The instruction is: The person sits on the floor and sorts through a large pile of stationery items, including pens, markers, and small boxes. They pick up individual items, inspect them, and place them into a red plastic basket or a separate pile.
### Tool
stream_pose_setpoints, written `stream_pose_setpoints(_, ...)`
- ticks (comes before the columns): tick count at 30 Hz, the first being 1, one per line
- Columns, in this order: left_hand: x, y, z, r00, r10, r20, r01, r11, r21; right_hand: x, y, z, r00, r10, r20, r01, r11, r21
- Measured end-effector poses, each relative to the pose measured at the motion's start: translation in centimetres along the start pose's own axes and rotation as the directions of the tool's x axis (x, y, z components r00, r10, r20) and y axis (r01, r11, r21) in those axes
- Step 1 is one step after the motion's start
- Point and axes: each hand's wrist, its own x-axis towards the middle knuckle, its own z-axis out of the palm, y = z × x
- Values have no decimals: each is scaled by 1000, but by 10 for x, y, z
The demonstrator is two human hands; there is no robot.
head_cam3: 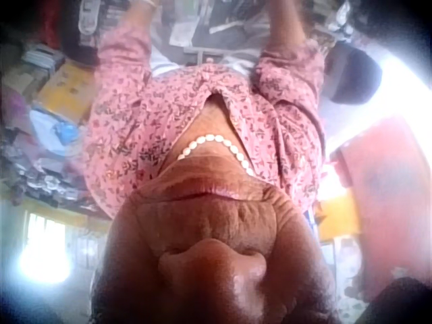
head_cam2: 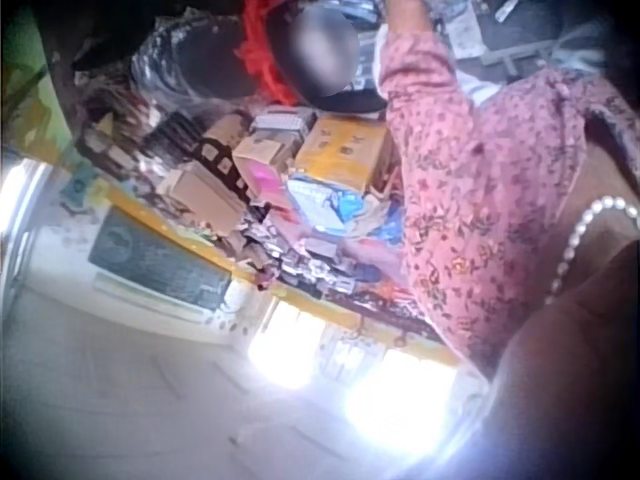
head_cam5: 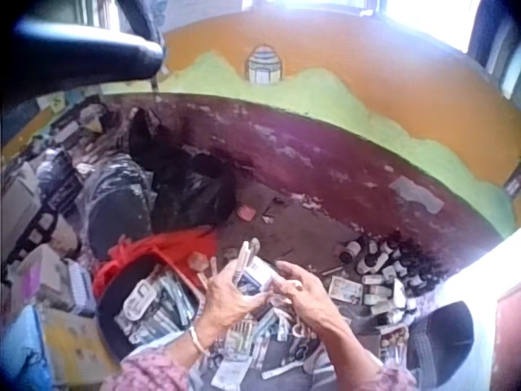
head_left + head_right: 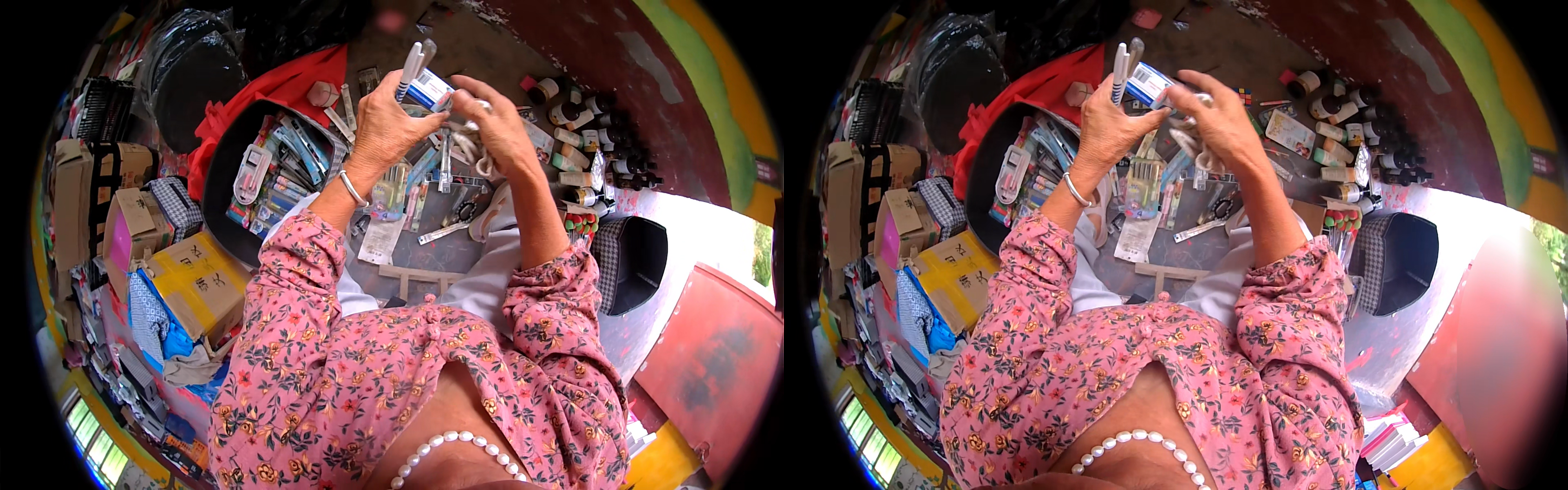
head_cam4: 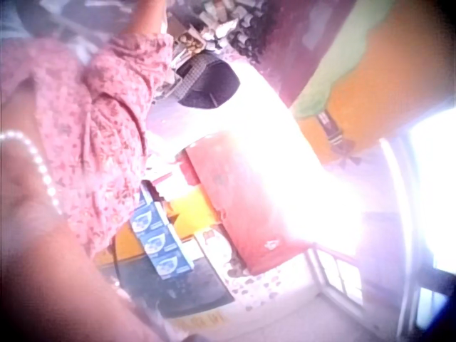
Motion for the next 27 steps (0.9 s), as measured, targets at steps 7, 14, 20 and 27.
stream_pose_setpoints(7,1,-3,-7,966,-165,199,241,851,-466,4,5,0,996,18,82,-45,942,332)
stream_pose_setpoints(14,6,-17,-15,809,-357,467,562,238,-792,2,5,3,989,83,118,-122,917,380)
stream_pose_setpoints(20,2,-33,-10,760,-364,539,613,125,-780,0,2,9,987,34,156,-78,955,285)
stream_pose_setpoints(27,-5,-31,-1,587,-165,792,758,-231,-610,-2,-3,12,952,198,233,-274,890,364)
